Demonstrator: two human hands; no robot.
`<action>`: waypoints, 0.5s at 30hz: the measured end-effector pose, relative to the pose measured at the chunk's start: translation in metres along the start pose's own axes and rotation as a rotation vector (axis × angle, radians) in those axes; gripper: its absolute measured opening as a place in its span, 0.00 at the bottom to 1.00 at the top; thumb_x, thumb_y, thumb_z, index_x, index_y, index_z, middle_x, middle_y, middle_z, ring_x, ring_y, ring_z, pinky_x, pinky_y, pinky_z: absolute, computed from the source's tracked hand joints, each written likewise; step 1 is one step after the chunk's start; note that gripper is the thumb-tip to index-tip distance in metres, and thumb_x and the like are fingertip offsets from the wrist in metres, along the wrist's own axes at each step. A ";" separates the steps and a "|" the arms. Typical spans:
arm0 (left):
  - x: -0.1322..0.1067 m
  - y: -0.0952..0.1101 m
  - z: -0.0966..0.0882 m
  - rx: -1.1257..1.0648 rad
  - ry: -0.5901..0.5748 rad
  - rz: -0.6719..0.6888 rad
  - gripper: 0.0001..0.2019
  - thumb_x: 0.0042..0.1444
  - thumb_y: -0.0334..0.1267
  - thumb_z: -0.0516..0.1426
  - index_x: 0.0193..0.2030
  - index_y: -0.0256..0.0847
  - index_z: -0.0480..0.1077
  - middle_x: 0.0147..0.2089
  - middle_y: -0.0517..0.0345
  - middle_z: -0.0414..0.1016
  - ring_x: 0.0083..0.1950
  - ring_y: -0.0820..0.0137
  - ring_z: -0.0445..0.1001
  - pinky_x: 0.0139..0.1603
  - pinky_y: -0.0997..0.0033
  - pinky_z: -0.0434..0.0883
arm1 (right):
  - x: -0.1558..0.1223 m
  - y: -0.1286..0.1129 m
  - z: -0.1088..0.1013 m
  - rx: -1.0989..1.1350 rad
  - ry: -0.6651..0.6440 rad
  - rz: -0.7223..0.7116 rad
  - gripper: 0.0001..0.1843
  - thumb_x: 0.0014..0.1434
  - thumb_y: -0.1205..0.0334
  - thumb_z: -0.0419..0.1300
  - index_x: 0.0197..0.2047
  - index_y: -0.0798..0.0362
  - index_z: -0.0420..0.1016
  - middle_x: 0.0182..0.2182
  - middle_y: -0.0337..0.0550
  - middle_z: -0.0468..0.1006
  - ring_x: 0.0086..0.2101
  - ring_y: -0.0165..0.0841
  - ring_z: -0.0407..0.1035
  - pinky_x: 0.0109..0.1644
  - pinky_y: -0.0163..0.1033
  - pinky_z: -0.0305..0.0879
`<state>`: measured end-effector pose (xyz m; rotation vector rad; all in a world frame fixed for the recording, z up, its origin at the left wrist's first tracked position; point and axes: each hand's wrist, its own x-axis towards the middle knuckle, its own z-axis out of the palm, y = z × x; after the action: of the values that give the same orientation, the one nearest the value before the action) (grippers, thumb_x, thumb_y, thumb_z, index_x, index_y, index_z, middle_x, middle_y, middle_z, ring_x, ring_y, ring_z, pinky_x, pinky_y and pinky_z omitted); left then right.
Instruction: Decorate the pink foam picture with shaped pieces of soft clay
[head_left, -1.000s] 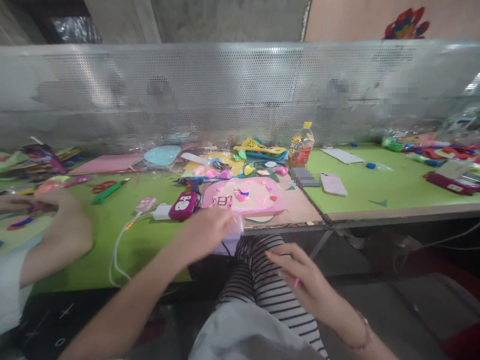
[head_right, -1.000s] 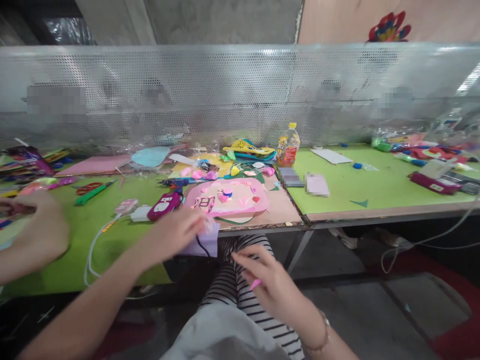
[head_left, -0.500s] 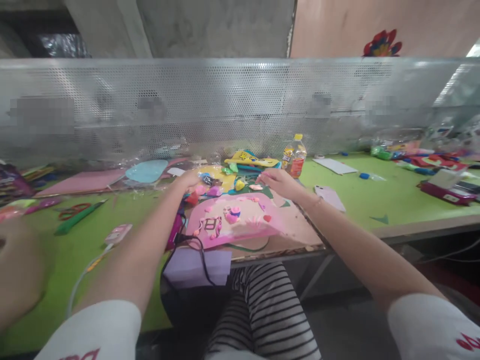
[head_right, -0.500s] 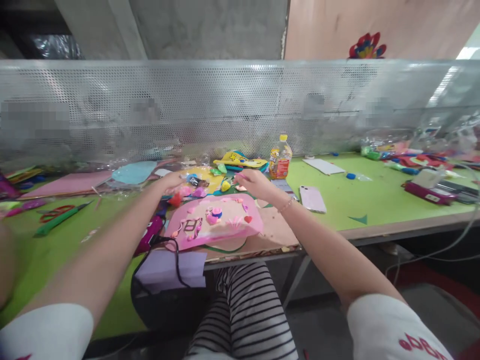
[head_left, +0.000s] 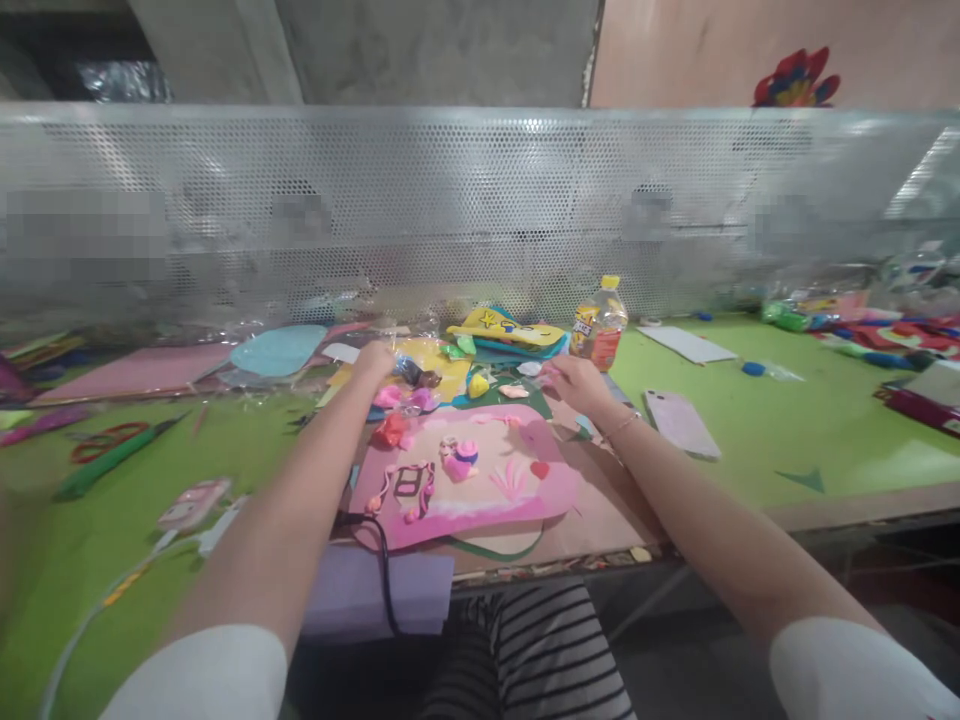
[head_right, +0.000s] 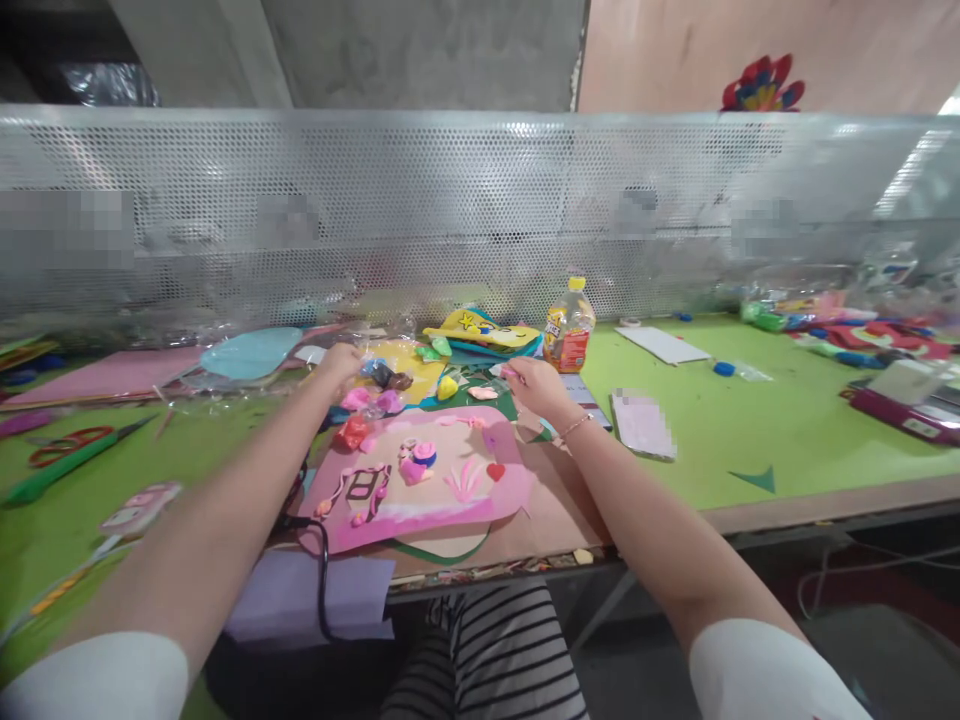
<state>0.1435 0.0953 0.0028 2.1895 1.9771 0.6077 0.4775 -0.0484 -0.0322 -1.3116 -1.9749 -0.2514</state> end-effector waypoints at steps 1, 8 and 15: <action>0.000 0.003 -0.004 -0.005 0.019 -0.006 0.15 0.60 0.43 0.56 0.51 0.37 0.67 0.50 0.52 0.70 0.49 0.65 0.72 0.48 0.58 0.71 | 0.001 0.001 -0.002 0.012 0.012 0.025 0.16 0.61 0.61 0.47 0.24 0.54 0.67 0.23 0.44 0.70 0.26 0.33 0.63 0.31 0.35 0.53; -0.030 0.025 -0.038 -0.166 0.159 0.166 0.06 0.52 0.36 0.56 0.31 0.37 0.73 0.35 0.53 0.77 0.43 0.62 0.74 0.44 0.69 0.67 | 0.002 -0.008 -0.004 0.171 -0.015 0.068 0.15 0.59 0.60 0.51 0.25 0.54 0.71 0.22 0.43 0.71 0.26 0.32 0.64 0.32 0.36 0.56; -0.103 0.067 -0.025 -0.436 0.003 0.457 0.07 0.52 0.38 0.56 0.33 0.37 0.72 0.31 0.58 0.76 0.31 0.71 0.74 0.35 0.72 0.70 | 0.000 -0.044 0.004 0.502 -0.109 0.052 0.21 0.58 0.51 0.55 0.51 0.52 0.71 0.39 0.45 0.77 0.36 0.34 0.70 0.37 0.38 0.64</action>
<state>0.1901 -0.0183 0.0279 2.3364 1.1833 0.9866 0.4376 -0.0665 -0.0256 -1.0590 -1.9211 0.3305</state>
